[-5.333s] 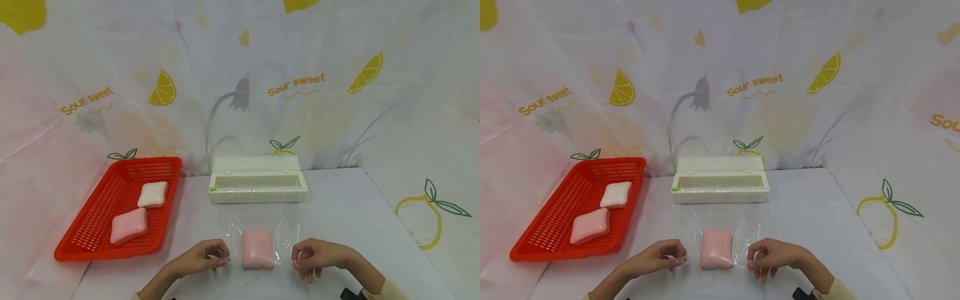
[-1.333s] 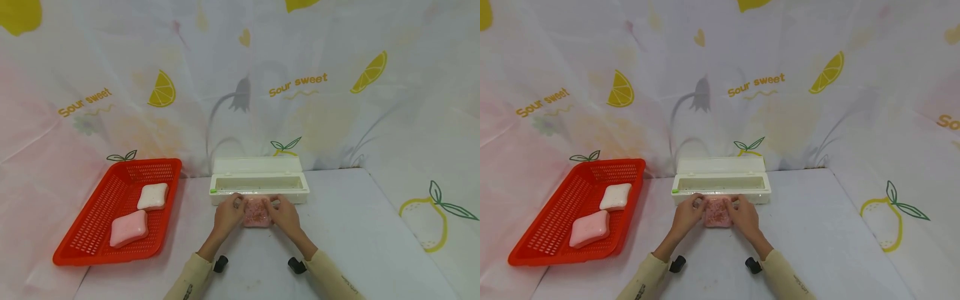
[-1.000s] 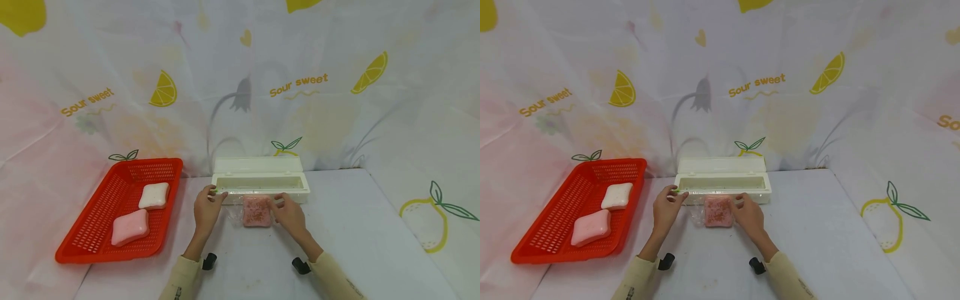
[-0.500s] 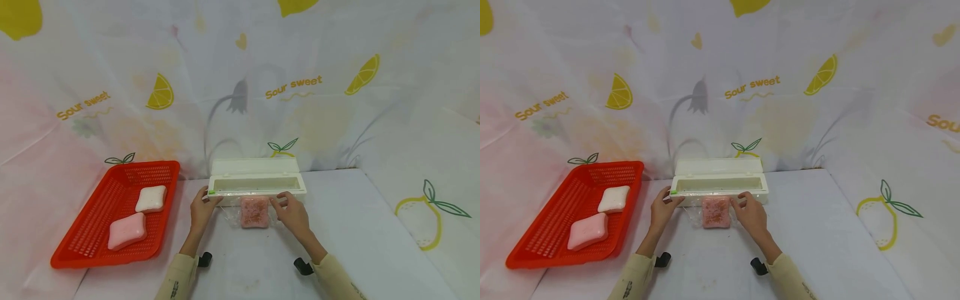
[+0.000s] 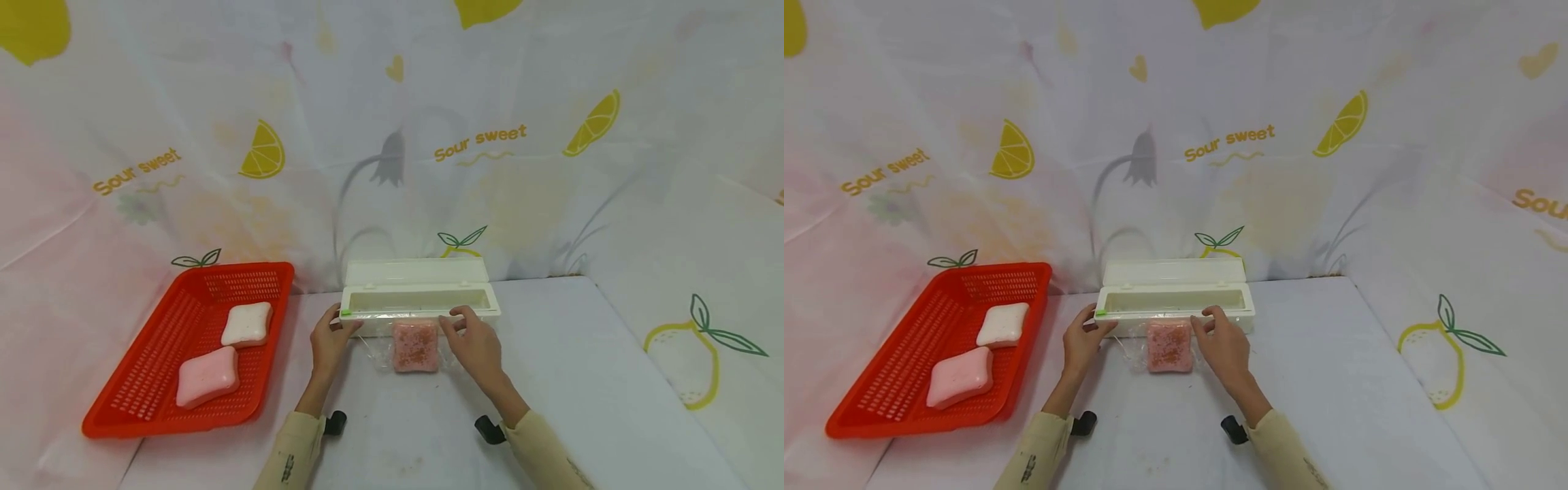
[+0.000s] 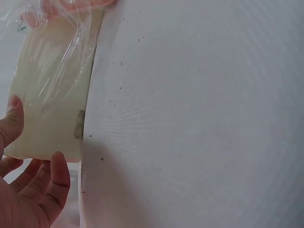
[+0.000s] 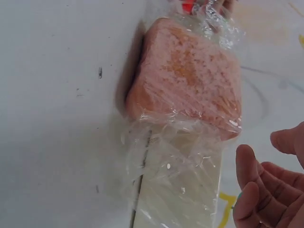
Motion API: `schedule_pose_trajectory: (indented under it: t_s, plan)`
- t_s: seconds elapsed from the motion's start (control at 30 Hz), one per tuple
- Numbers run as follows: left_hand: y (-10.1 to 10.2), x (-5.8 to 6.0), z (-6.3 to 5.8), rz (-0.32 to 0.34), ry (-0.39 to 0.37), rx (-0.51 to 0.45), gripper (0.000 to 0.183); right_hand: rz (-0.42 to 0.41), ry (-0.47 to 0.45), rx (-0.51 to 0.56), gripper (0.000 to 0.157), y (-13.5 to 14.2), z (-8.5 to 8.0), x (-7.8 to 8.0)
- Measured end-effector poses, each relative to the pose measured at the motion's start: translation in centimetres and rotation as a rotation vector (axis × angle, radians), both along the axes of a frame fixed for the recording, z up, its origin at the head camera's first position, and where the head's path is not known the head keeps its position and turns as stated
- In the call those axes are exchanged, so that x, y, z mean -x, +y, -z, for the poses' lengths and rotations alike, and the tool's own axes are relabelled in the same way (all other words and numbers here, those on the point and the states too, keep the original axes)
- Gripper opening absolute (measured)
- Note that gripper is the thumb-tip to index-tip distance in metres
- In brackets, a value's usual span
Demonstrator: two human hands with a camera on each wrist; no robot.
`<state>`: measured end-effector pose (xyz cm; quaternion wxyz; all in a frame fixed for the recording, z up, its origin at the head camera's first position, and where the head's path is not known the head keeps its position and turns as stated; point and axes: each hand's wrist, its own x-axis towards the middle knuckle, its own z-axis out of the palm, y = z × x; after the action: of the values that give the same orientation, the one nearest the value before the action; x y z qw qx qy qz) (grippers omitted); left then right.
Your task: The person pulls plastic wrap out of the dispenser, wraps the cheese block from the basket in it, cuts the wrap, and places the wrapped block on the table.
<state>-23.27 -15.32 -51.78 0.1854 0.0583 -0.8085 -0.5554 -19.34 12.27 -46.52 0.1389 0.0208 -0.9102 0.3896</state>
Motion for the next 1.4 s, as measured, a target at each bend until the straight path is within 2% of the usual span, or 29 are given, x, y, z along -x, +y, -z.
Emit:
schedule_pose_trajectory:
  t_s: [0.1,0.23,0.4,0.7,0.87,1.03,1.23,1.4]
  plan:
    - [-0.1,0.1,0.1,-0.002,0.000,-0.007,0.058,-0.061,0.071,0.006,0.031,-1.0,-0.4,0.8]
    - [-0.1,0.1,0.0,-0.013,-0.006,-0.008,0.060,-0.219,0.091,0.080,0.030,-2.8,-1.0,2.1]
    - [0.0,-0.1,0.0,-0.029,-0.019,-0.008,0.060,-0.377,0.045,0.169,0.033,-5.5,-1.6,3.6]
    - [0.1,-0.1,0.1,-0.009,0.030,-0.031,0.059,-0.514,-0.043,0.148,0.038,-9.1,-1.9,6.2]
    - [-0.1,-0.1,0.2,-0.020,0.039,-0.017,0.058,-0.531,-0.088,0.114,0.036,-11.0,-1.9,7.3]
    - [-0.4,-0.2,0.2,-0.026,0.045,-0.035,0.055,-0.510,-0.137,0.078,0.033,-12.7,-1.6,8.1]
    - [-0.4,-0.2,0.3,-0.016,0.078,-0.064,0.057,-0.491,-0.187,0.123,0.029,-14.0,-1.7,8.1]
    - [-0.3,-0.2,0.3,-0.008,0.099,-0.076,0.055,-0.458,-0.206,0.093,0.023,-14.7,-1.7,8.1]
